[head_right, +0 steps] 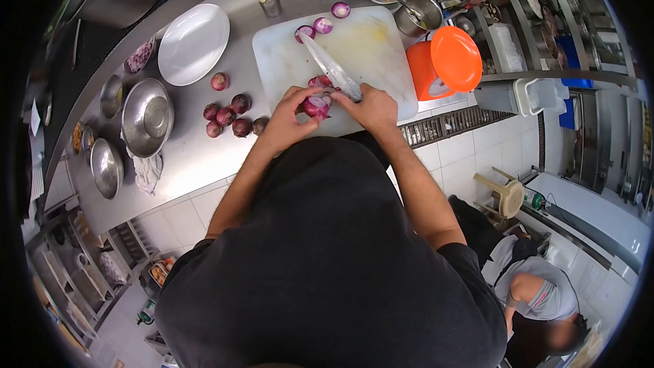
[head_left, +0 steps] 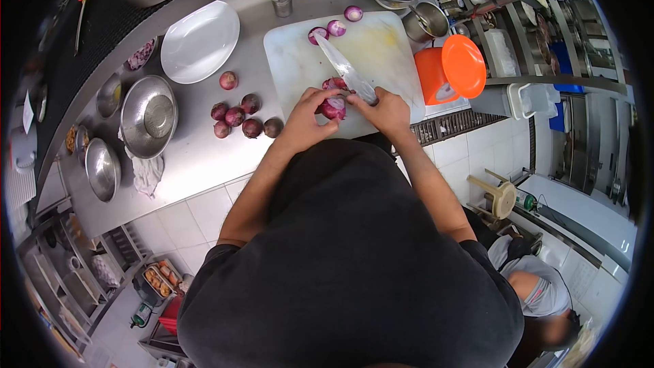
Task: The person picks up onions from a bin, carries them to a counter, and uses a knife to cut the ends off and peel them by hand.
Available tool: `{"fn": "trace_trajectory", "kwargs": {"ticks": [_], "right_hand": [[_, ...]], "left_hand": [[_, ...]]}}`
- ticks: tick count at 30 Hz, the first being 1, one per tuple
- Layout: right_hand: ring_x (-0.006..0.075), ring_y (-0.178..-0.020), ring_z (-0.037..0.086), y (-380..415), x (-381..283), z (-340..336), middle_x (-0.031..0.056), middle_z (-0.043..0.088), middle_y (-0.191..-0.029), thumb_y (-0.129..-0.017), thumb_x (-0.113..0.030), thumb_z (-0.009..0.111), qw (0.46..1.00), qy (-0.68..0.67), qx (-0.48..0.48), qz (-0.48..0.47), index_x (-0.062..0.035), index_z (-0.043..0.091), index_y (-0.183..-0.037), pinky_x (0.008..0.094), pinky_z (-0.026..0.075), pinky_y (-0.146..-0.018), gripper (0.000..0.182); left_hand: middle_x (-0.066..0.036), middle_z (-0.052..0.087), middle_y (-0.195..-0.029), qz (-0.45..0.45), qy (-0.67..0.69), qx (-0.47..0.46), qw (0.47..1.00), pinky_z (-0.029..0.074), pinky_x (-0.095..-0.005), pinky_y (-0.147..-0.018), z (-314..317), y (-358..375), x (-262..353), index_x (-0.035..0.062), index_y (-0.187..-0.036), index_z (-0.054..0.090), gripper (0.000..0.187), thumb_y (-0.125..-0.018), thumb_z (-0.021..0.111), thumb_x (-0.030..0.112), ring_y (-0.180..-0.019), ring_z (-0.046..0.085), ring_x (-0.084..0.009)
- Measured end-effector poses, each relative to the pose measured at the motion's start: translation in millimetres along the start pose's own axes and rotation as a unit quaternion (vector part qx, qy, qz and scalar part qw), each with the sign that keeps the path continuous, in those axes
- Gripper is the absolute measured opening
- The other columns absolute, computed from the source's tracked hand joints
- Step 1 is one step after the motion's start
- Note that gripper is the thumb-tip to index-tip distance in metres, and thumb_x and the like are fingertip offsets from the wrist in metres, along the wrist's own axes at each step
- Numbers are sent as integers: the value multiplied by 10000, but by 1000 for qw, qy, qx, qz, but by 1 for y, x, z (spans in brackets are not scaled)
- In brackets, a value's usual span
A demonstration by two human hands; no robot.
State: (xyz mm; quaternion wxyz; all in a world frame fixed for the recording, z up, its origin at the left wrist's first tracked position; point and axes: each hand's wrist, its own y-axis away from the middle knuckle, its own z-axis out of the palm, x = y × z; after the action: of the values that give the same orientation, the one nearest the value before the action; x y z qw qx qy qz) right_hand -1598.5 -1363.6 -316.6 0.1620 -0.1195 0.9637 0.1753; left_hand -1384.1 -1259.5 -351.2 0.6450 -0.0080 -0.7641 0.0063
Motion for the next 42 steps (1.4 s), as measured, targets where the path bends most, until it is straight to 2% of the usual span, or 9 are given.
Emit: {"fn": "trace_trajectory", "kwargs": {"ticks": [4,7,10,16,22,31,34,37,42], "right_hand": [[441,-864,746,-9,21,19,223,757,-835,-1000,-622,587,998,-56,22,-11,-49,758,-972,530,577,-802,598],[453,-869,733,-12,30,25,226,752,-858,-1008,-514,586,997,-53,29,-53,-58,737,-997,542,568,-811,481],[441,-879,739,-6,22,19,223,757,-879,-978,-519,636,998,-33,8,-61,-44,714,-986,528,572,-815,481],[415,-845,752,4,12,8,191,765,-846,-940,-638,687,996,14,23,-88,-39,714,-956,509,580,-765,600],[380,-709,733,-7,19,13,161,712,-693,-879,-758,714,999,-35,30,-1,-46,725,-843,464,563,-681,713],[379,-846,783,1,9,2,189,766,-784,-822,-874,682,998,47,15,-32,-1,759,-907,471,599,-760,880],[385,-854,780,4,7,-2,195,775,-826,-877,-826,668,999,30,8,-17,-17,762,-943,480,597,-771,817],[417,-780,742,0,13,5,182,724,-731,-953,-659,698,999,-25,24,1,-38,714,-866,493,575,-725,627],[417,-803,732,4,16,14,186,734,-811,-977,-460,681,993,9,72,-88,-45,684,-887,510,566,-733,425]], "left_hand": [[-134,601,-1274,-21,20,21,999,569,-353,-1050,-6,1,-2,56,-1449,639,631,-844,816,84,-1159,680,-262],[-114,597,-1263,-33,40,29,998,581,-348,-1040,-9,0,0,56,-1444,643,601,-868,813,70,-1144,684,-223],[-83,568,-1269,-49,57,28,997,572,-337,-1035,-13,0,4,64,-1469,632,580,-908,777,36,-1150,648,-187],[-89,573,-1281,-58,71,45,995,589,-359,-1040,-17,-1,0,69,-1448,640,575,-897,803,52,-1139,679,-192],[-92,568,-1289,-65,70,45,994,587,-356,-1046,-18,0,0,69,-1451,639,575,-900,802,54,-1154,676,-195],[-100,575,-1284,-65,77,50,994,589,-357,-1048,-16,1,-4,67,-1449,642,566,-905,797,59,-1148,680,-201],[-102,577,-1277,-62,77,49,994,584,-357,-1041,-14,1,-8,79,-1464,639,598,-888,798,60,-1146,682,-212],[-123,579,-1284,-32,-3,11,999,572,-364,-1035,-16,0,-1,105,-1507,616,680,-854,805,93,-1152,684,-251],[-167,580,-1321,-19,-162,-60,985,554,-401,-1041,-5,-4,17,136,-1576,551,819,-802,808,206,-1176,668,-329]]}}
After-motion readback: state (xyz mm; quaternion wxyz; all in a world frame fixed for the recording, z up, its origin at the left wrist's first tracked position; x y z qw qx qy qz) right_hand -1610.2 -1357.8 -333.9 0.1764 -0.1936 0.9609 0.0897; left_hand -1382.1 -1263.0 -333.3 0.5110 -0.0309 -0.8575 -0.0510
